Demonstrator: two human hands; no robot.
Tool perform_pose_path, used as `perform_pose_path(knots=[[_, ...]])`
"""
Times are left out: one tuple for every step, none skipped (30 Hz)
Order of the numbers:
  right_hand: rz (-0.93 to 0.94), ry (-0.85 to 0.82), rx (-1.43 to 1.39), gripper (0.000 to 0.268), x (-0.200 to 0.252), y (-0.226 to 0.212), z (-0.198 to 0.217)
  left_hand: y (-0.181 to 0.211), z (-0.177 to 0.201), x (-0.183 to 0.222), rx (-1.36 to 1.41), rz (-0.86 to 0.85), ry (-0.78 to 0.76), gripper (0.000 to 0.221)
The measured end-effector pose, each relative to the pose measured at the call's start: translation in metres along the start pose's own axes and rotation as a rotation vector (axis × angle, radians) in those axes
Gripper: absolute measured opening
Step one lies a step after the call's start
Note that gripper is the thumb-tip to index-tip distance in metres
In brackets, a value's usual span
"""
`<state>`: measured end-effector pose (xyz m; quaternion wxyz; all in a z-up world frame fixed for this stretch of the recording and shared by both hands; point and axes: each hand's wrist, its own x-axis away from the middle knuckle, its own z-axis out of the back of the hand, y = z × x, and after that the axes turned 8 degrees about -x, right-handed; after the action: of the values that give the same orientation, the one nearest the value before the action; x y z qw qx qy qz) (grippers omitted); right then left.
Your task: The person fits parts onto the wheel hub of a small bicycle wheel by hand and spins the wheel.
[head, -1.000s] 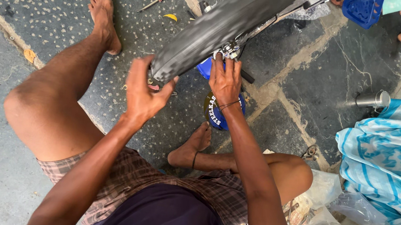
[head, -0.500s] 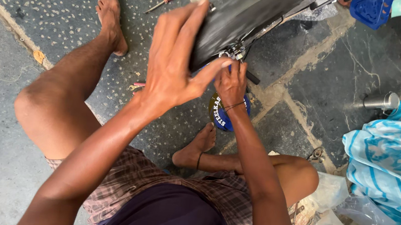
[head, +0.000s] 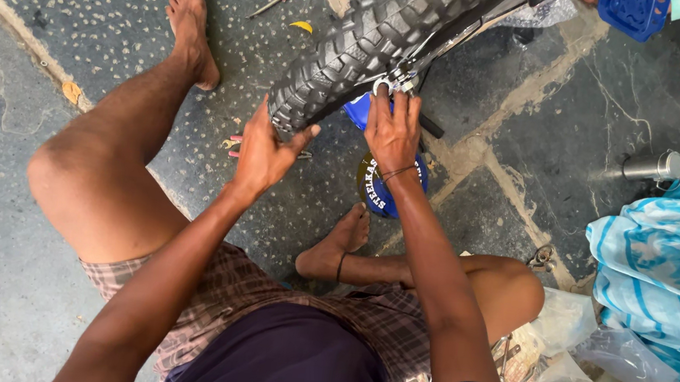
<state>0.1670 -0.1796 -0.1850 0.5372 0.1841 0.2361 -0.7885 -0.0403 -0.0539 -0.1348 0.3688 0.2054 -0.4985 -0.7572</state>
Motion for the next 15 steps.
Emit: perform_pose_path(knots=[[0.022, 0.032, 0.012, 0.023, 0.0, -0.001, 0.0, 0.0, -0.002, 0.0, 0.069, -0.029, 0.005, 0.06], [0.044, 0.069, 0.025, 0.023, -0.002, -0.002, 0.0, 0.001, -0.002, -0.001, 0.136, -0.064, 0.008, 0.057], [0.046, 0.077, 0.026, 0.023, -0.004, -0.001, 0.002, 0.003, 0.0, -0.002, 0.134, -0.072, 0.011, 0.057], [0.031, 0.065, -0.01, 0.022, -0.004, -0.003, 0.003, 0.005, 0.004, 0.002, 0.016, -0.107, 0.068, 0.056], [0.016, 0.052, -0.046, 0.022, -0.005, -0.005, 0.006, 0.009, 0.008, 0.006, -0.102, -0.143, 0.123, 0.056], [0.016, 0.058, -0.049, 0.022, -0.005, -0.011, 0.01, 0.014, 0.014, 0.009, -0.107, -0.146, 0.126, 0.056], [-0.029, 0.078, -0.134, 0.019, -0.003, -0.018, 0.018, 0.018, 0.022, 0.013, -0.042, -0.243, 0.166, 0.057], [-0.078, 0.095, -0.218, 0.017, 0.001, -0.028, 0.027, 0.022, 0.03, 0.017, 0.021, -0.337, 0.201, 0.057], [-0.083, 0.098, -0.222, 0.017, 0.002, -0.04, 0.036, 0.026, 0.038, 0.018, 0.015, -0.338, 0.198, 0.057], [-0.122, 0.107, -0.331, 0.016, 0.002, -0.053, 0.045, 0.029, 0.045, 0.019, 0.061, -0.414, 0.187, 0.06], [-0.16, 0.115, -0.439, 0.016, 0.001, -0.066, 0.054, 0.031, 0.049, 0.019, 0.108, -0.488, 0.173, 0.062], [-0.161, 0.125, -0.442, 0.016, -0.003, -0.077, 0.061, 0.034, 0.05, 0.015, 0.102, -0.496, 0.171, 0.062], [-0.183, 0.165, -0.548, 0.017, -0.004, -0.088, 0.066, 0.036, 0.05, 0.009, 0.118, -0.397, 0.079, 0.059], [-0.202, 0.209, -0.651, 0.018, -0.004, -0.093, 0.07, 0.038, 0.05, 0.003, 0.133, -0.301, -0.015, 0.056], [-0.201, 0.222, -0.651, 0.018, 0.002, -0.093, 0.072, 0.041, 0.053, -0.001, 0.128, -0.312, -0.017, 0.056]])
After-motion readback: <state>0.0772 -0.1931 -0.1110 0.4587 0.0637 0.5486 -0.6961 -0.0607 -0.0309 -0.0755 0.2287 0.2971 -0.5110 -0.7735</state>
